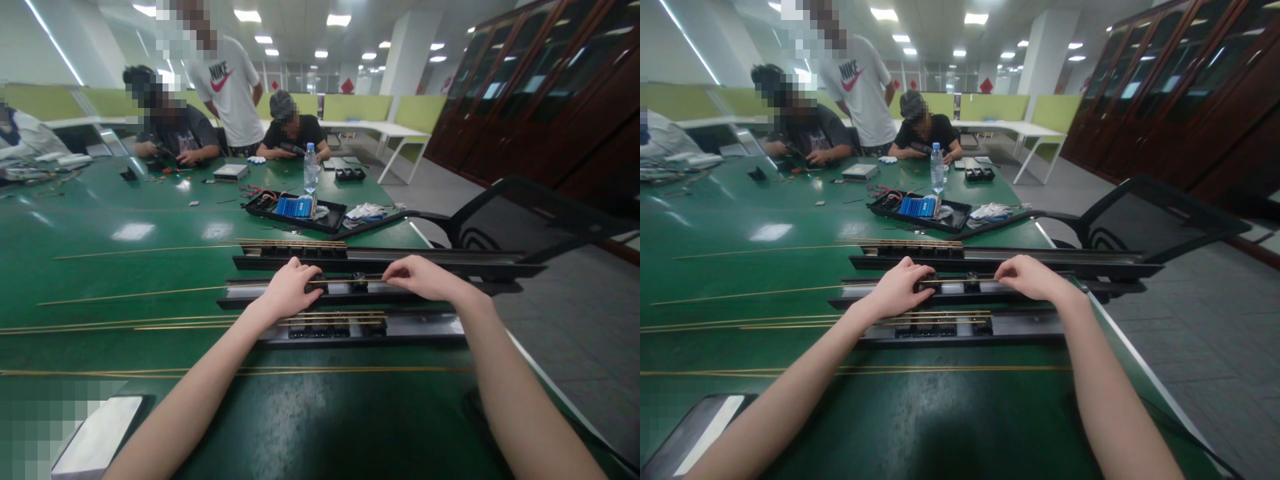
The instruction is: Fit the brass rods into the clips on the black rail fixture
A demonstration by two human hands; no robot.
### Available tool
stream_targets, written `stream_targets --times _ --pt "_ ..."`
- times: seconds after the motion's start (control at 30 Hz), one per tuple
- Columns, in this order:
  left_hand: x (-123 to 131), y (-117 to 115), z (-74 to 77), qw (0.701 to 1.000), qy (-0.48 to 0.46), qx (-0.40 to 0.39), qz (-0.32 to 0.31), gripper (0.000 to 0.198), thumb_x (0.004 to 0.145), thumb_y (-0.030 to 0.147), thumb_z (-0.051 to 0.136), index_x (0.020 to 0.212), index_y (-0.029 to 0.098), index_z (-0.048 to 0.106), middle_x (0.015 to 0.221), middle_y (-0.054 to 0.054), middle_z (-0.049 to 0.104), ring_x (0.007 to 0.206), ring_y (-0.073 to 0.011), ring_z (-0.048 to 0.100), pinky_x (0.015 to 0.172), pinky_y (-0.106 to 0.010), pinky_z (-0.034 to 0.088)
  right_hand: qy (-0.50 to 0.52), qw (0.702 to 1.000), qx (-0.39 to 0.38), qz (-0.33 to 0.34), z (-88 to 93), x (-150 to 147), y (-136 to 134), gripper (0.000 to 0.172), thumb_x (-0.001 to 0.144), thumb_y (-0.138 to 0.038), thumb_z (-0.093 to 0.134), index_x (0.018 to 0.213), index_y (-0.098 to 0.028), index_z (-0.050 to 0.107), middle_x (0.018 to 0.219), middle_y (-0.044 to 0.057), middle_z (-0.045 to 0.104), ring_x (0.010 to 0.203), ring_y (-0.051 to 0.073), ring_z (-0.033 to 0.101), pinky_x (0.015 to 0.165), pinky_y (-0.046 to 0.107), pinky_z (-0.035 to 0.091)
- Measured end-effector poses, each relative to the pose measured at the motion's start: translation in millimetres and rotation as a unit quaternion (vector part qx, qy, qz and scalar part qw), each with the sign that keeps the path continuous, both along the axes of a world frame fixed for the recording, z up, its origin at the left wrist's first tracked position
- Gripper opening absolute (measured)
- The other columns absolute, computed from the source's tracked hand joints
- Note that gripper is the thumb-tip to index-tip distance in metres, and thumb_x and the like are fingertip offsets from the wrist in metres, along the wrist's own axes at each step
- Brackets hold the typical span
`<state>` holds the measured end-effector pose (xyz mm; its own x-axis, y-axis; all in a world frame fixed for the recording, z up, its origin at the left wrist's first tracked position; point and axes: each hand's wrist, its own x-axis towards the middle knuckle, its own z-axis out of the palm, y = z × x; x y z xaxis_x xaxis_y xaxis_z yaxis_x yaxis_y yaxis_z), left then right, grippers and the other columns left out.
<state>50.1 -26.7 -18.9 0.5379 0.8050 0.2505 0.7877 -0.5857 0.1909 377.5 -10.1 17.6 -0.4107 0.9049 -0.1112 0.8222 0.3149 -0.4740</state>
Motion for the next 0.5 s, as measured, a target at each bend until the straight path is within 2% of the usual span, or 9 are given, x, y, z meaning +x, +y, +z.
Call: stream_targets --times 0.2,0.5 --pt "0.5 -0.6 1.0 1.000 0.001 0.001 0.000 0.041 0.088 0.041 0.061 0.123 0.020 0.063 0.096 -0.008 0.071 0.100 -0.0268 0.053 0.084 -0.037 0.049 -0.009 0.999 -0.024 -0.021 6.0 8.3 -1.7 0.024 0.080 -0.033 0.061 0.093 -0.020 0.078 0.093 0.005 0.078 0.084 0.025 0.070 0.078 0.032 0.052" --pt "0.3 -0.1 0.0 1.000 -0.003 0.002 0.000 0.042 0.087 0.041 0.062 0.124 0.021 0.063 0.098 -0.008 0.071 0.100 -0.0269 0.053 0.086 -0.037 0.049 -0.038 0.997 -0.048 -0.051 -2.5 44.0 6.9 0.024 0.079 -0.028 0.060 0.094 -0.025 0.078 0.096 0.002 0.078 0.089 0.025 0.071 0.084 0.032 0.053"
